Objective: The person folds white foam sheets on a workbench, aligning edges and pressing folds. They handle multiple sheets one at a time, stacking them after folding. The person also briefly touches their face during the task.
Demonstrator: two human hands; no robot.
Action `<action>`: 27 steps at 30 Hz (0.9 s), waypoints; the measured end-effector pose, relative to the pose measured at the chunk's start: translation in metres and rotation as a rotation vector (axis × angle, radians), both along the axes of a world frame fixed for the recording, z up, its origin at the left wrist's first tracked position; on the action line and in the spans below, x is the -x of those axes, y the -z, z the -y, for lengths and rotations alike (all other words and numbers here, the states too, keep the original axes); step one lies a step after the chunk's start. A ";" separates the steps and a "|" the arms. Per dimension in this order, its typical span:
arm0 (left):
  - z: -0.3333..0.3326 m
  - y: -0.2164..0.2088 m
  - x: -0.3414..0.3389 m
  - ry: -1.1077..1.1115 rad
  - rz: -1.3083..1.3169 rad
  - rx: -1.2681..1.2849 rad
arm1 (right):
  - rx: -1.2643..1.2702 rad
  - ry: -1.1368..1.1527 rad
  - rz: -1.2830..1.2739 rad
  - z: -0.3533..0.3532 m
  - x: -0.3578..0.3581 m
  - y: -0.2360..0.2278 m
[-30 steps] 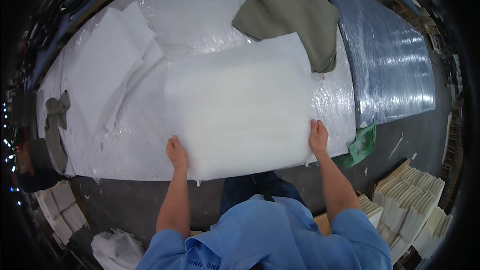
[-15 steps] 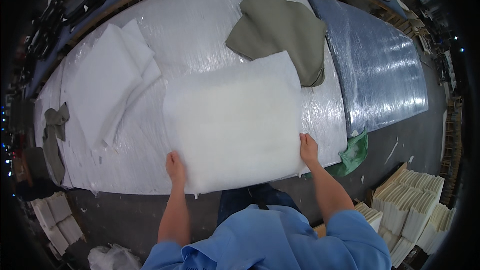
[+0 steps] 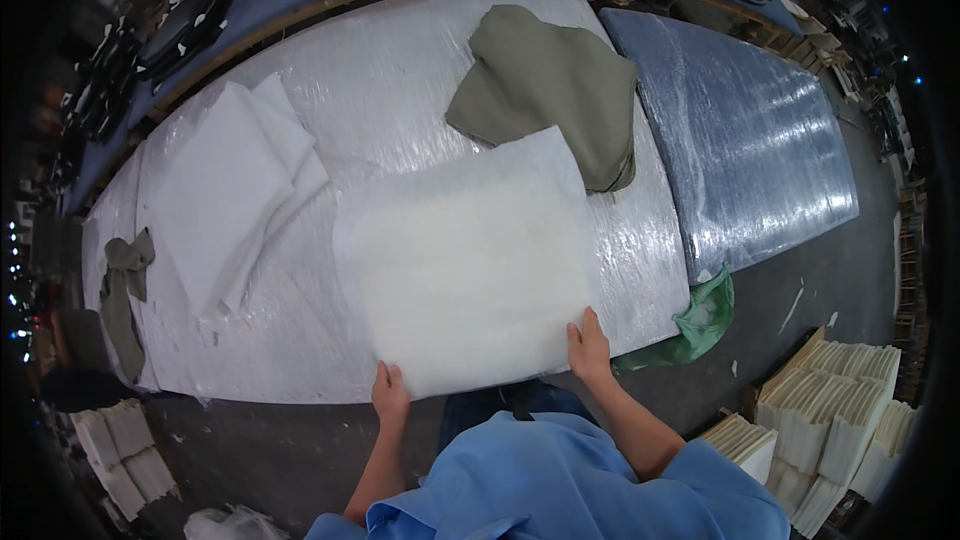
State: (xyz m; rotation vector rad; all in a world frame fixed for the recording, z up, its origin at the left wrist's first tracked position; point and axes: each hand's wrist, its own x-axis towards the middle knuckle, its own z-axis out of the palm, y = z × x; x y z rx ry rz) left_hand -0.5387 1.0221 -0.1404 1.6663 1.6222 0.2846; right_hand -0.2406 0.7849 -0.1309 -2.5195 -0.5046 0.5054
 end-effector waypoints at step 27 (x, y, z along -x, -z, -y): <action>-0.031 0.003 -0.005 -0.670 0.919 0.898 | -0.480 0.673 -0.824 -0.014 -0.063 0.071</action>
